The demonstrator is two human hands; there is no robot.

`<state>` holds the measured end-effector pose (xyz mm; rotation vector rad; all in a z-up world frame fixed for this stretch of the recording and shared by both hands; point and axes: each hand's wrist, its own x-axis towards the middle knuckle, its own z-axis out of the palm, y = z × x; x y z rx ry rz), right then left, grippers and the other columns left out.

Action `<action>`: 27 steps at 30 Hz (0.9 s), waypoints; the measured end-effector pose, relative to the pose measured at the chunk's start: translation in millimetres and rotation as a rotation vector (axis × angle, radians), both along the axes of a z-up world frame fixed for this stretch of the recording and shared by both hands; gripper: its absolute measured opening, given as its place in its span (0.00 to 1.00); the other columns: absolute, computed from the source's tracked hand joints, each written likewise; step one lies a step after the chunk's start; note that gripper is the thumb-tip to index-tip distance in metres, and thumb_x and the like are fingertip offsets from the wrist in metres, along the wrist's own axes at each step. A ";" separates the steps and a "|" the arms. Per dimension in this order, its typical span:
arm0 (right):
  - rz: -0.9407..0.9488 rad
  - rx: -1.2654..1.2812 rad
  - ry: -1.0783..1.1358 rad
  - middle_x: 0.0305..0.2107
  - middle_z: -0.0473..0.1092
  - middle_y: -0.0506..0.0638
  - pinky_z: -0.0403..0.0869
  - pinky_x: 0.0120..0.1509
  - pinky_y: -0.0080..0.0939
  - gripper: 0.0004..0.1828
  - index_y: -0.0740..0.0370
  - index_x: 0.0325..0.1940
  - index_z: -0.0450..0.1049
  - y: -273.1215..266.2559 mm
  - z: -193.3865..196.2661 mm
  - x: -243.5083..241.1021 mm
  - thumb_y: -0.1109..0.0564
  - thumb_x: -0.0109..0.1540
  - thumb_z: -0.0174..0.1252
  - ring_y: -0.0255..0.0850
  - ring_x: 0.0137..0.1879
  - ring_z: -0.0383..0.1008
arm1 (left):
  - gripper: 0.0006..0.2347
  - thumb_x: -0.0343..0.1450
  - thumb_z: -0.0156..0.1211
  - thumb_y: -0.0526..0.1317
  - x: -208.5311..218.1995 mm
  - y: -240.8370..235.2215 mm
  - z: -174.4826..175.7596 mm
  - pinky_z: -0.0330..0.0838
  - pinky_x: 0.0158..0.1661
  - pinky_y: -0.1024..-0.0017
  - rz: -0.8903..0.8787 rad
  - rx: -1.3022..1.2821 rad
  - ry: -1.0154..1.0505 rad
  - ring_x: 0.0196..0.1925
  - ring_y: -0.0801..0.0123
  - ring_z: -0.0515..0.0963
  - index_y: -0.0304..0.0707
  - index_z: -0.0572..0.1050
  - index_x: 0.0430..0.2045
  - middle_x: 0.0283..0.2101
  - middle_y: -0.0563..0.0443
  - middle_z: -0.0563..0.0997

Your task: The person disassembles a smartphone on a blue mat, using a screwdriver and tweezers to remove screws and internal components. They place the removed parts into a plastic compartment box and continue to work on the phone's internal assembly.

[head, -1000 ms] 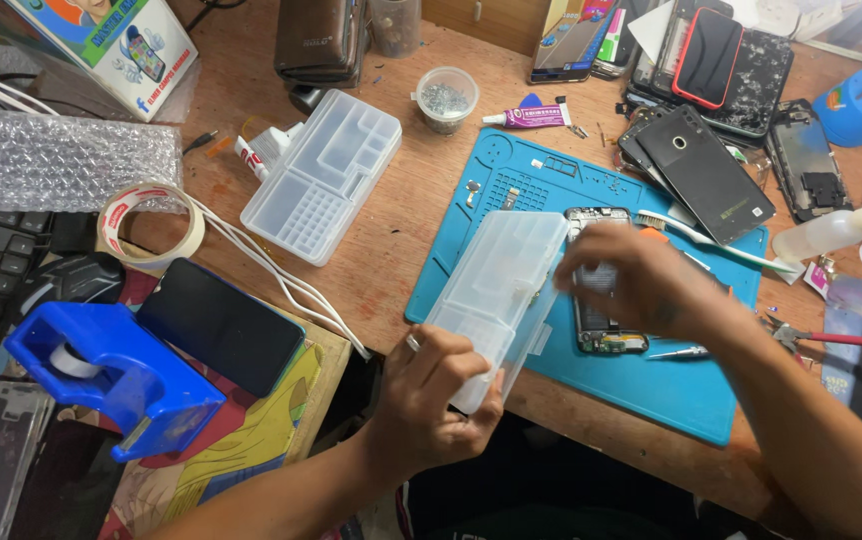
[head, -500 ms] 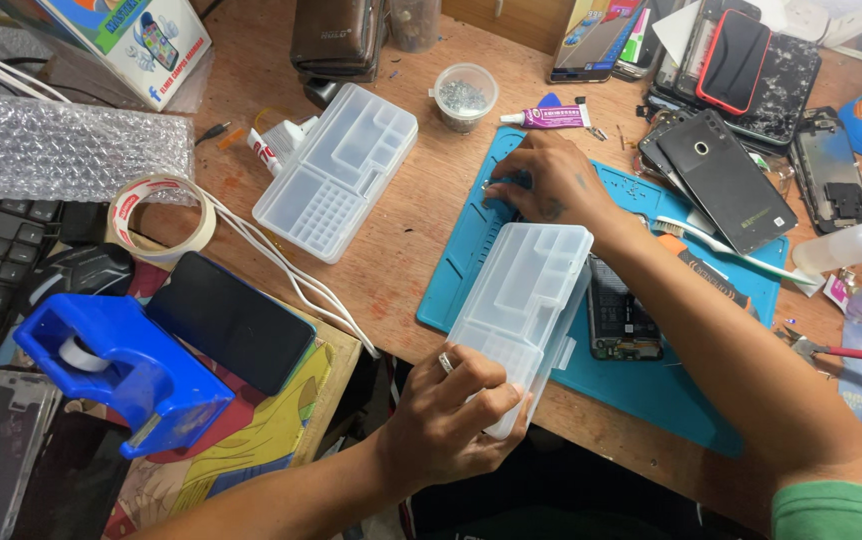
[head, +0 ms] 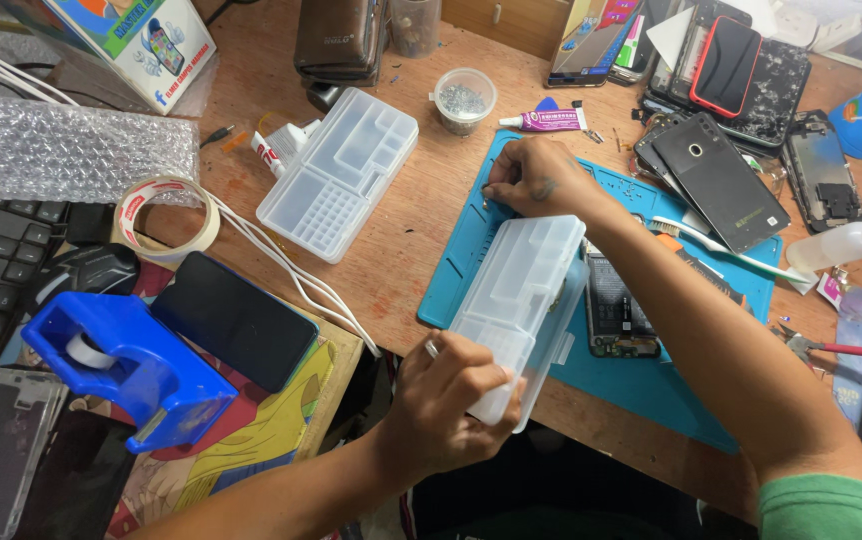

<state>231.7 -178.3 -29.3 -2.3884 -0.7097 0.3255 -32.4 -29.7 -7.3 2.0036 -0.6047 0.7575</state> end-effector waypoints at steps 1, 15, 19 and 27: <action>-0.011 0.011 0.013 0.26 0.78 0.51 0.75 0.38 0.41 0.07 0.61 0.32 0.81 -0.4 -2.5 -0.4 0.57 0.54 0.71 0.39 0.33 0.78 | 0.13 0.67 0.69 0.36 1.1 0.0 -0.4 0.73 0.41 0.63 0.034 0.032 -0.053 0.38 0.62 0.75 0.41 0.69 0.39 0.37 0.50 0.72; -0.004 0.361 -0.015 0.37 0.79 0.48 0.76 0.42 0.33 0.06 0.62 0.41 0.77 -85.4 76.8 -76.8 0.58 0.63 0.66 0.30 0.40 0.77 | 0.15 0.71 0.58 0.38 7.1 9.1 4.5 0.73 0.43 0.67 0.115 -0.308 0.272 0.42 0.64 0.74 0.31 0.66 0.48 0.42 0.43 0.69; 0.177 0.114 0.090 0.34 0.82 0.45 0.76 0.45 0.39 0.08 0.54 0.39 0.83 -62.9 73.6 -123.6 0.58 0.55 0.69 0.34 0.40 0.79 | 0.16 0.72 0.58 0.42 8.1 8.6 3.7 0.72 0.43 0.66 0.121 -0.285 0.273 0.42 0.64 0.73 0.32 0.67 0.48 0.42 0.44 0.70; 0.193 -0.057 -0.092 0.34 0.80 0.51 0.76 0.46 0.44 0.09 0.56 0.43 0.82 -59.1 75.2 -117.3 0.59 0.58 0.65 0.44 0.40 0.80 | 0.15 0.69 0.60 0.41 6.7 10.2 2.4 0.73 0.45 0.62 0.132 -0.159 0.196 0.43 0.60 0.73 0.35 0.66 0.45 0.42 0.44 0.70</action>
